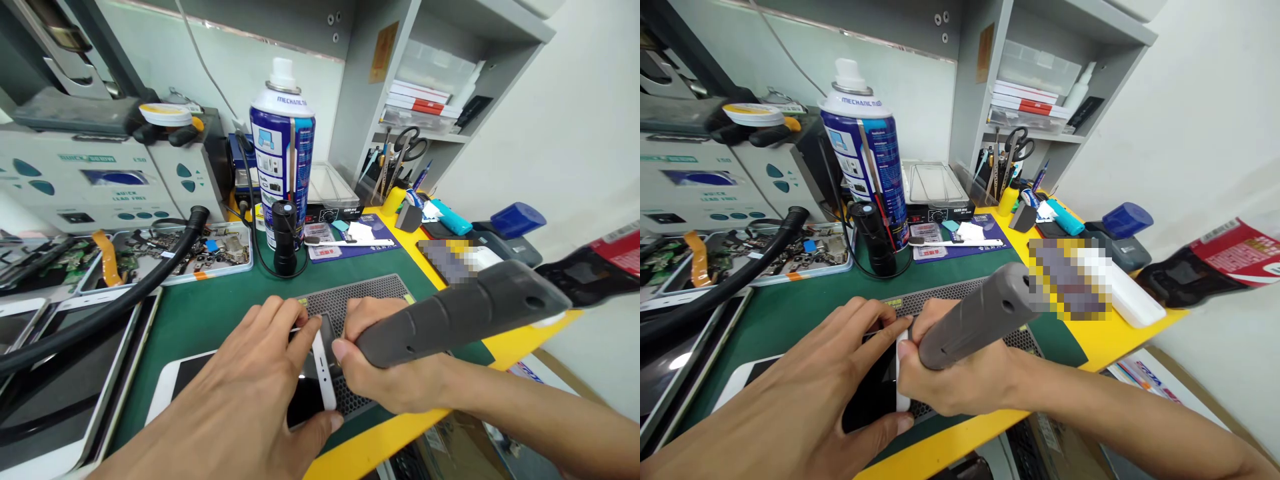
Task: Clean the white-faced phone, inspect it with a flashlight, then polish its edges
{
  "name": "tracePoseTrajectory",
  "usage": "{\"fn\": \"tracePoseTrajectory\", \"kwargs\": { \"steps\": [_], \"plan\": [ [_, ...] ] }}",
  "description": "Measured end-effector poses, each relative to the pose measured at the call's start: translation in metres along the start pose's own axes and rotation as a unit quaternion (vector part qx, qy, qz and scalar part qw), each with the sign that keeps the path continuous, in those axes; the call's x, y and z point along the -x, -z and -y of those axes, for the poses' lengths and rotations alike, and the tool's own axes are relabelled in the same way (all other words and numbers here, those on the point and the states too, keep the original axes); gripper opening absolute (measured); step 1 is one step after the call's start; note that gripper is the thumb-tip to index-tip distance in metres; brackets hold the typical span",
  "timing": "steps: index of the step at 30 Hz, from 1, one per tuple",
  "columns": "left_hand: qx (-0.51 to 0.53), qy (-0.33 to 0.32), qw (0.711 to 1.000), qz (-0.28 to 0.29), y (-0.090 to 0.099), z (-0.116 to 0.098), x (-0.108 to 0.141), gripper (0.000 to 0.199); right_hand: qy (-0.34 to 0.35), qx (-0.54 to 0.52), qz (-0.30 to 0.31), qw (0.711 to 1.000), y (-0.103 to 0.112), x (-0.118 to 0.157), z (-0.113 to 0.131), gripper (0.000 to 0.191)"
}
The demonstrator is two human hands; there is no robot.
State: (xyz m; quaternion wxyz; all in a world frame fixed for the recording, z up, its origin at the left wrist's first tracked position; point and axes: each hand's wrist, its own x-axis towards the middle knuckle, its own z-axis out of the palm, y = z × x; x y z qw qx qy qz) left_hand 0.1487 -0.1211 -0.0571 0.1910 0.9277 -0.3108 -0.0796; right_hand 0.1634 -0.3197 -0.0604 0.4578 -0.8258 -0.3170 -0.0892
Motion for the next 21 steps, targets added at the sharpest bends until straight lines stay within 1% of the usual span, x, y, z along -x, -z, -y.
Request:
{"fn": "tracePoseTrajectory", "kwargs": {
  "steps": [3,8,10,12,14,16,18,20,21],
  "plan": [
    [-0.003,-0.017,1.000,-0.009,0.0009,-0.0009,-0.0012,0.047,-0.016,0.001,-0.002,1.000,0.0000,0.0010,-0.0009,0.038],
    [0.000,-0.020,1.000,-0.018,-0.0003,-0.0018,-0.0026,0.047,-0.017,0.010,-0.003,1.000,-0.0006,0.0030,-0.0033,0.026],
    [0.002,-0.030,0.999,-0.029,-0.0016,-0.0005,-0.0017,0.043,-0.016,0.005,-0.007,1.000,-0.0011,0.0037,-0.0041,0.026],
    [0.002,-0.031,0.999,-0.037,-0.0023,0.0009,-0.0005,0.043,-0.011,0.001,-0.008,1.000,-0.0015,0.0044,-0.0046,0.026],
    [0.002,-0.027,0.999,-0.037,-0.0019,0.0011,-0.0003,0.044,-0.007,0.003,-0.008,1.000,-0.0017,0.0051,-0.0050,0.024],
    [0.001,-0.018,1.000,-0.021,-0.0007,-0.0003,-0.0013,0.046,-0.007,0.008,-0.005,1.000,-0.0015,0.0058,-0.0056,0.024],
    [0.000,0.004,1.000,-0.003,0.0007,-0.0025,-0.0033,0.053,-0.008,0.012,0.001,1.000,-0.0010,0.0066,-0.0062,0.026],
    [-0.001,0.024,1.000,0.003,0.0019,-0.0041,-0.0050,0.061,-0.010,0.014,0.004,1.000,-0.0003,0.0071,-0.0066,0.025],
    [0.000,0.023,1.000,-0.001,0.0022,-0.0046,-0.0055,0.061,-0.013,0.015,0.004,1.000,0.0000,0.0070,-0.0065,0.025]
  ]
}}
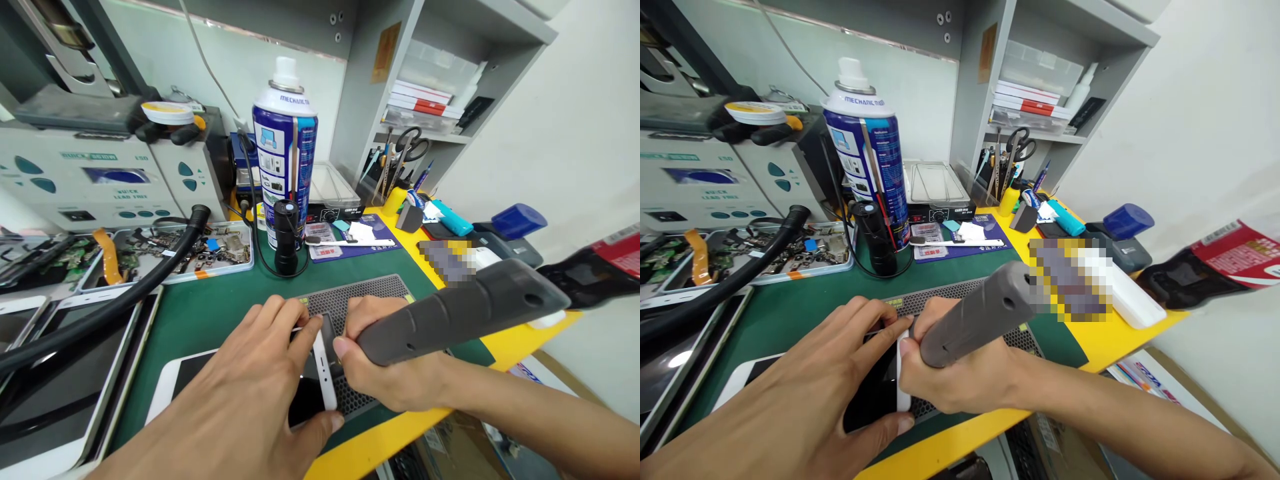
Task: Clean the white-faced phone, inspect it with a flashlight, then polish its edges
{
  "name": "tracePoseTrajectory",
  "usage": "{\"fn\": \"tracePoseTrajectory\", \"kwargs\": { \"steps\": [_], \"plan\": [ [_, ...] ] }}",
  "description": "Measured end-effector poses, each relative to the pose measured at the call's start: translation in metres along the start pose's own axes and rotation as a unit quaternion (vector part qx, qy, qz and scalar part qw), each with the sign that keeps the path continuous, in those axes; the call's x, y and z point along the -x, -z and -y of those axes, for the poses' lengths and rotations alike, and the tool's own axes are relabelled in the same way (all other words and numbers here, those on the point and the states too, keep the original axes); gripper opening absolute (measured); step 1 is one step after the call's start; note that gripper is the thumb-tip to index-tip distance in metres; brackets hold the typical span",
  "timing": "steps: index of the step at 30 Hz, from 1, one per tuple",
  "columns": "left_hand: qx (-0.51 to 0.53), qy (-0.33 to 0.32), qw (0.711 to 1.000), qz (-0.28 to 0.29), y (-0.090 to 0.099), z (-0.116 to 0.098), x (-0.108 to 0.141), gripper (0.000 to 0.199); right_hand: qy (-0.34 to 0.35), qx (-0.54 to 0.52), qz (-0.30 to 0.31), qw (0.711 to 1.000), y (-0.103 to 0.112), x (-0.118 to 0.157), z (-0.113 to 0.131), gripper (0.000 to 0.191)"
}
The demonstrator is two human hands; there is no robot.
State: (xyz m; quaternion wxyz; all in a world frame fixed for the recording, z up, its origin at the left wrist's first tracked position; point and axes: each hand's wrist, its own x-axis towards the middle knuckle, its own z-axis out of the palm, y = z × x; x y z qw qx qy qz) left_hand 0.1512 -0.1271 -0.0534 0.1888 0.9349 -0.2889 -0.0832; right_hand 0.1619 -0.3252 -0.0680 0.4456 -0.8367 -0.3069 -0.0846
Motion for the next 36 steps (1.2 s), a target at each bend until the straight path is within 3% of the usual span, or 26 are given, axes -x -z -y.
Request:
{"fn": "tracePoseTrajectory", "kwargs": {
  "steps": [3,8,22,32,36],
  "plan": [
    [0.007,-0.029,0.999,-0.013,0.0003,-0.0002,0.0001,0.048,-0.010,0.003,0.002,1.000,0.0003,-0.0023,0.0016,0.028],
    [0.003,0.000,1.000,0.017,0.0001,-0.0012,0.0017,0.063,0.005,-0.001,-0.007,1.000,-0.0013,-0.0078,0.0056,0.032],
    [-0.004,-0.045,0.999,-0.022,-0.0047,0.0021,0.0059,0.046,0.005,-0.009,-0.008,1.000,-0.0015,-0.0042,0.0038,0.025],
    [-0.001,-0.030,0.999,-0.033,-0.0021,0.0025,0.0042,0.056,0.008,-0.027,-0.009,1.000,-0.0015,-0.0082,0.0079,0.037],
    [0.006,-0.055,0.998,-0.025,-0.0017,0.0045,0.0056,0.042,-0.009,-0.022,-0.015,1.000,-0.0021,-0.0079,0.0075,0.039]
  ]
}}
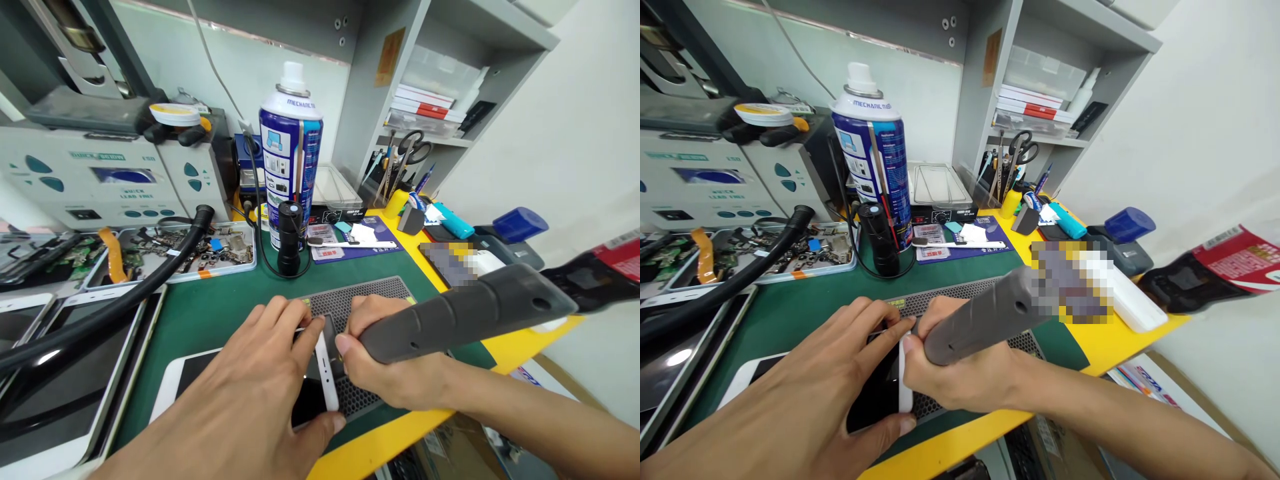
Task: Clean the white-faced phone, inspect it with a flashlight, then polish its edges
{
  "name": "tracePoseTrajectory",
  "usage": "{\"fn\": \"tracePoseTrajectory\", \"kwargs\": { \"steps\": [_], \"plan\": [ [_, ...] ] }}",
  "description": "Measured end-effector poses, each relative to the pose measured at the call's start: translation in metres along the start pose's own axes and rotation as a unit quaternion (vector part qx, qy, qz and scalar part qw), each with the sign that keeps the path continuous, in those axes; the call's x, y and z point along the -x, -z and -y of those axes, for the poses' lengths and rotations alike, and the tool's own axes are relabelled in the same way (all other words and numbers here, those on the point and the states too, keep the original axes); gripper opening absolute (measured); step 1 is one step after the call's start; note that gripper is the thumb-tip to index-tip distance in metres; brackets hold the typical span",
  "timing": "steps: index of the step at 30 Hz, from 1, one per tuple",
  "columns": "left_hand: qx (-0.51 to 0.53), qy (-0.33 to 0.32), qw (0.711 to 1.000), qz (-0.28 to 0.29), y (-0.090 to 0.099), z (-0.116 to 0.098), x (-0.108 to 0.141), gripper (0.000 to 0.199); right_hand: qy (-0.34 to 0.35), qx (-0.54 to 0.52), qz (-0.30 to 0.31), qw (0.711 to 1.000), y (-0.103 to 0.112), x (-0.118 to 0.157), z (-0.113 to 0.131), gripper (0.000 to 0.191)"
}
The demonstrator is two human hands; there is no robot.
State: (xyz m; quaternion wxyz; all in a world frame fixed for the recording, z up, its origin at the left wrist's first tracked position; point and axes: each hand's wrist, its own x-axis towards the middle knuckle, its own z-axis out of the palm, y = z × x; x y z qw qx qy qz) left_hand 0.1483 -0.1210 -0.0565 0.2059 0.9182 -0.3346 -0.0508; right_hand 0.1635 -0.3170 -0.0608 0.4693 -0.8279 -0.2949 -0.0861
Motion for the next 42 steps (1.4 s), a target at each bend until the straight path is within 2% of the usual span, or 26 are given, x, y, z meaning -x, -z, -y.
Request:
{"fn": "tracePoseTrajectory", "kwargs": {
  "steps": [5,9,11,14,17,21,25,31,35,39,42],
  "plan": [
    [-0.005,-0.001,1.000,0.011,-0.002,0.002,0.000,0.045,-0.006,0.000,-0.004,1.000,-0.001,0.000,0.000,0.039],
    [-0.006,0.026,1.000,0.002,-0.003,0.001,0.001,0.061,-0.010,0.005,0.002,1.000,0.001,0.001,0.001,0.033],
    [-0.002,0.031,1.000,0.001,-0.001,-0.001,0.000,0.056,-0.016,-0.001,-0.001,1.000,0.001,0.002,0.001,0.030],
    [0.000,0.025,1.000,0.011,0.002,-0.003,-0.002,0.038,-0.026,-0.023,-0.019,0.999,0.001,0.003,0.001,0.031],
    [0.007,0.026,1.000,0.003,0.003,-0.004,-0.003,0.033,-0.023,-0.041,-0.048,0.998,-0.001,0.003,-0.001,0.028],
    [0.007,0.032,0.999,-0.033,0.003,-0.002,0.000,0.044,-0.010,-0.090,-0.107,0.990,-0.001,0.004,-0.003,0.021],
    [0.017,0.024,0.998,-0.063,0.006,-0.001,0.002,0.051,-0.012,-0.175,-0.113,0.978,0.003,0.005,0.000,0.019],
    [0.037,0.035,0.997,-0.050,0.005,0.000,0.008,0.069,0.013,-0.169,-0.104,0.980,0.006,0.007,0.004,0.020],
    [0.041,0.034,0.998,-0.030,0.003,0.003,0.008,0.066,0.031,-0.205,-0.095,0.974,0.006,0.008,0.003,0.020],
    [0.037,-0.007,0.995,-0.089,-0.001,0.004,0.008,0.074,0.032,-0.252,-0.091,0.963,0.008,0.010,0.002,0.020],
    [0.038,-0.015,0.990,-0.136,-0.002,0.000,0.008,0.077,0.039,-0.258,-0.098,0.960,0.010,0.011,0.004,0.020]
  ]
}}
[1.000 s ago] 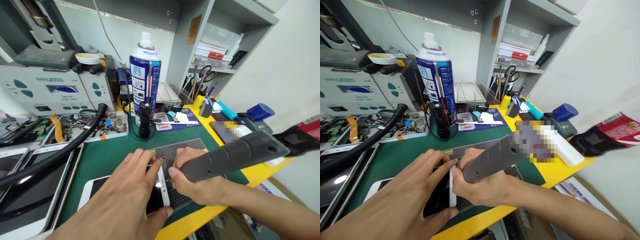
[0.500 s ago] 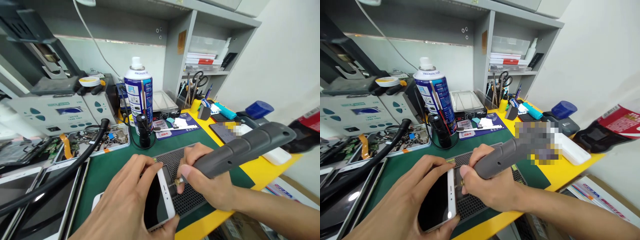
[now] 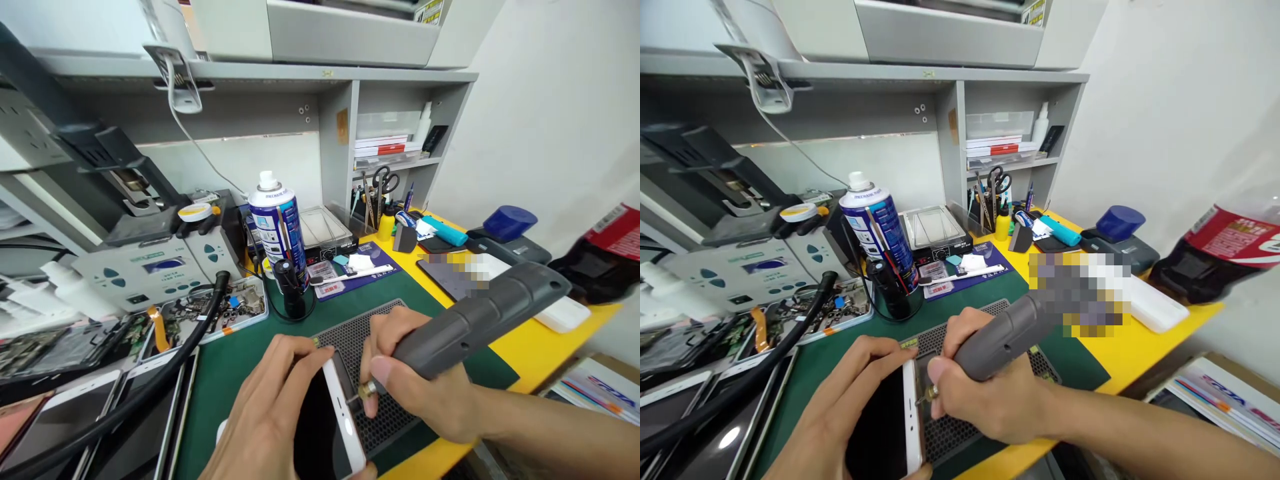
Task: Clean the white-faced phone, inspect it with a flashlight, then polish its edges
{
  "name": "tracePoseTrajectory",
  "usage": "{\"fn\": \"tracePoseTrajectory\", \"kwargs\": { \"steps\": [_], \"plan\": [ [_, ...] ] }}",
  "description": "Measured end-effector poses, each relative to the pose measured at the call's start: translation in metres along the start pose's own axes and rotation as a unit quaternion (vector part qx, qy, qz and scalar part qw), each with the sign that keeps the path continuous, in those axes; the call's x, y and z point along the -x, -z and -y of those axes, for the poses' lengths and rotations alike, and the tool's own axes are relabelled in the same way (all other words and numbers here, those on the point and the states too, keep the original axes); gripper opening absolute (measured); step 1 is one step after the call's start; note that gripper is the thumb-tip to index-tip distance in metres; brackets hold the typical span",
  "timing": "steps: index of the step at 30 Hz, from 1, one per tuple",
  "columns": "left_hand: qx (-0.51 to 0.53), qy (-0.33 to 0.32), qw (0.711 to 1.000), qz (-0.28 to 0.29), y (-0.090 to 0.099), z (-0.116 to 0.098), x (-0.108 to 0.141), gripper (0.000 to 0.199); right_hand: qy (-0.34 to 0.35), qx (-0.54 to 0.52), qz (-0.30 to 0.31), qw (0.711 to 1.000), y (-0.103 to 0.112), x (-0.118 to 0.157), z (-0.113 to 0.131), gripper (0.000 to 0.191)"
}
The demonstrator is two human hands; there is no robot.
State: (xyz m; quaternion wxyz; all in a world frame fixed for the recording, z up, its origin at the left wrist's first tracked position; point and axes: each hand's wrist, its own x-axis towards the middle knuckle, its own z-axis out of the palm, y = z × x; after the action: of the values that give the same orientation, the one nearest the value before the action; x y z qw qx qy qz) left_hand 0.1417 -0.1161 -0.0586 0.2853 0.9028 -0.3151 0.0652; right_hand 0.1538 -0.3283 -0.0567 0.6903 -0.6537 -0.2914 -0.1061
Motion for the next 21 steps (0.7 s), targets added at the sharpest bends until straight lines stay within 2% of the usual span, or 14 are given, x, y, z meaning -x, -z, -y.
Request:
{"fn": "tracePoseTrajectory", "kwargs": {
  "steps": [5,15,21],
  "plan": [
    [0.024,-0.010,0.999,-0.034,0.000,-0.007,0.000,0.079,0.024,0.005,-0.009,1.000,-0.002,0.000,0.007,0.016],
    [0.007,-0.016,0.997,-0.079,-0.002,-0.006,0.008,0.085,0.043,-0.023,-0.033,0.998,-0.009,0.001,0.015,0.014],
    [0.024,-0.011,0.997,-0.078,-0.004,-0.006,0.008,0.085,0.042,-0.022,-0.025,0.999,-0.007,0.002,0.016,0.015]
  ]
}}
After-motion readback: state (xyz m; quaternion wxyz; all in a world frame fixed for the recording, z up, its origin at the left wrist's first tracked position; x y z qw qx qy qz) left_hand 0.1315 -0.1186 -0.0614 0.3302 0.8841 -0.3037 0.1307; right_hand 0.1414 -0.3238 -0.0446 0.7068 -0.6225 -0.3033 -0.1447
